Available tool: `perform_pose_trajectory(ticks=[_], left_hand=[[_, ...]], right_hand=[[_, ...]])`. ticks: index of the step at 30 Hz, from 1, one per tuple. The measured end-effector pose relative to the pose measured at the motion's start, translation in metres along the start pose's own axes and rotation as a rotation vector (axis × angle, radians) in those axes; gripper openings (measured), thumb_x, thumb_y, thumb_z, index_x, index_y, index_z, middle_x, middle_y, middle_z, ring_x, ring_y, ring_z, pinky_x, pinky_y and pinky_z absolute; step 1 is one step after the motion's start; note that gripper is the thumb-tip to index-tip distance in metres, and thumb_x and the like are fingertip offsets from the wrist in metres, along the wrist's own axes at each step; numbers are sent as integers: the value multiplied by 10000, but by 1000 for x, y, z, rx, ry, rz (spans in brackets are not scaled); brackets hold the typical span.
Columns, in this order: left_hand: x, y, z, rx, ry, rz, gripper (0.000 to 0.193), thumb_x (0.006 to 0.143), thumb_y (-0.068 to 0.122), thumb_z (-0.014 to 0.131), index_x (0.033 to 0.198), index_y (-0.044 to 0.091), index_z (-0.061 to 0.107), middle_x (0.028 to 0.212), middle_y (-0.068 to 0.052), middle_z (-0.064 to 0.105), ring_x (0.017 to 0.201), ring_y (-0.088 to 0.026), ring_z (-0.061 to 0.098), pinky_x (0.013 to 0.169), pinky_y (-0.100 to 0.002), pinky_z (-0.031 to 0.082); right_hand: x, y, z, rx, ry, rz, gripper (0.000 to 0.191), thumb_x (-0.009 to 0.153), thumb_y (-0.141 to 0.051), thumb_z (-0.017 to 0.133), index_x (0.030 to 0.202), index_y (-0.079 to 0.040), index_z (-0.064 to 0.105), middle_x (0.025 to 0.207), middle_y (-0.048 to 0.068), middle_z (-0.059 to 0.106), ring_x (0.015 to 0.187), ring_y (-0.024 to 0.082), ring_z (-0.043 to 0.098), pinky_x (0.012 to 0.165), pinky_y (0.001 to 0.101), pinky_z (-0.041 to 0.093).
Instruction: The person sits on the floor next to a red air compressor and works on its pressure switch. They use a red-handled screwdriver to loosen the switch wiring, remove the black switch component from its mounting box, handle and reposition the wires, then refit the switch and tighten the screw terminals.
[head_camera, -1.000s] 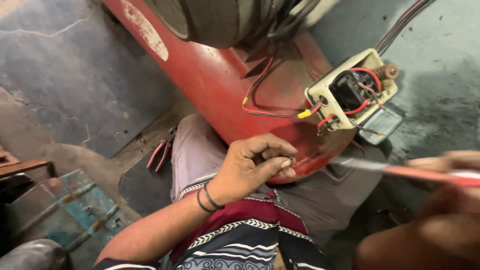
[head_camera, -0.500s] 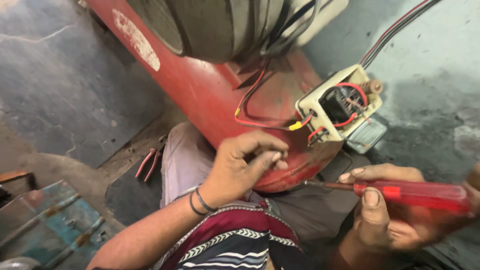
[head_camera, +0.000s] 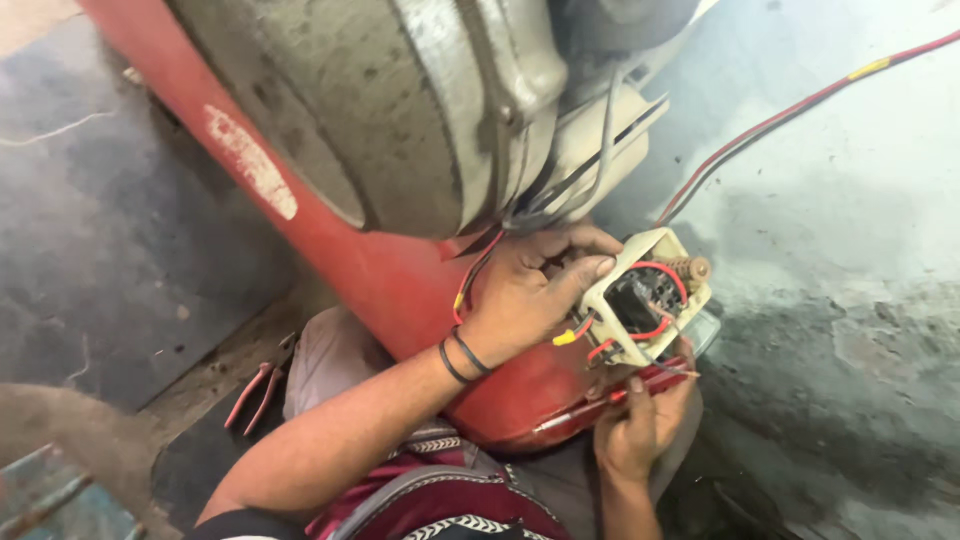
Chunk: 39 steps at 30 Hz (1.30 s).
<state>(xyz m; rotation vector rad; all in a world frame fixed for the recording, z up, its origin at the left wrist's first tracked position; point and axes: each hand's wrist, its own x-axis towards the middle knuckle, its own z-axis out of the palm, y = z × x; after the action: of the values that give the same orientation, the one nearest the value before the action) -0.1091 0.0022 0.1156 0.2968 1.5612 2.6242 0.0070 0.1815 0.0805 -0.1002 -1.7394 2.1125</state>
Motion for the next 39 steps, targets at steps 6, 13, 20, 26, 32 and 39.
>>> perform_pose_trajectory(ticks=[6, 13, 20, 26, 32, 39], left_hand=[[32, -5, 1, 42, -233, 186, 144, 994, 77, 691, 1132, 68, 731, 1037, -9, 669, 984, -96, 641, 896, -250, 530], [46, 16, 1, 376, -331, 188, 66, 928, 75, 719, 994, 82, 716, 926, -33, 560, 895, -166, 575, 825, -301, 477], [52, 35, 9, 497, -394, 108, 63, 905, 46, 711, 935, 57, 656, 903, -40, 525, 847, -175, 545, 762, -312, 446], [37, 59, 22, 686, -325, 294, 174, 874, 6, 696, 1037, 51, 659, 996, -102, 568, 942, -308, 634, 778, -395, 503], [34, 68, 37, 772, -225, 233, 151, 872, 13, 694, 1000, 81, 652, 968, -69, 598, 883, -317, 681, 690, -421, 512], [40, 71, 38, 914, -338, 307, 250, 822, 8, 683, 1066, 63, 677, 1008, -111, 579, 913, -357, 657, 749, -459, 522]], right_hand=[[14, 10, -4, -89, 18, -18, 721, 966, -129, 707, 1557, 18, 322, 1212, 145, 632, 825, 188, 689, 659, 299, 590], [12, 18, -20, -90, 32, -12, 626, 998, -90, 656, 1532, 49, 360, 1176, 163, 640, 820, 193, 688, 661, 292, 584], [10, 24, -34, -153, 96, -38, 587, 937, -65, 630, 1459, 86, 409, 1186, 155, 645, 939, 197, 675, 809, 298, 568], [14, 20, -39, -30, -17, -36, 558, 992, -81, 653, 1480, 79, 435, 1140, 195, 669, 812, 203, 686, 703, 310, 583], [17, 16, -44, -17, 20, 28, 561, 970, -63, 632, 1460, 84, 402, 1228, 214, 640, 835, 209, 690, 672, 315, 599], [18, 21, -54, -27, -6, -2, 569, 963, -65, 630, 1460, 86, 399, 1199, 223, 653, 851, 228, 717, 685, 333, 633]])
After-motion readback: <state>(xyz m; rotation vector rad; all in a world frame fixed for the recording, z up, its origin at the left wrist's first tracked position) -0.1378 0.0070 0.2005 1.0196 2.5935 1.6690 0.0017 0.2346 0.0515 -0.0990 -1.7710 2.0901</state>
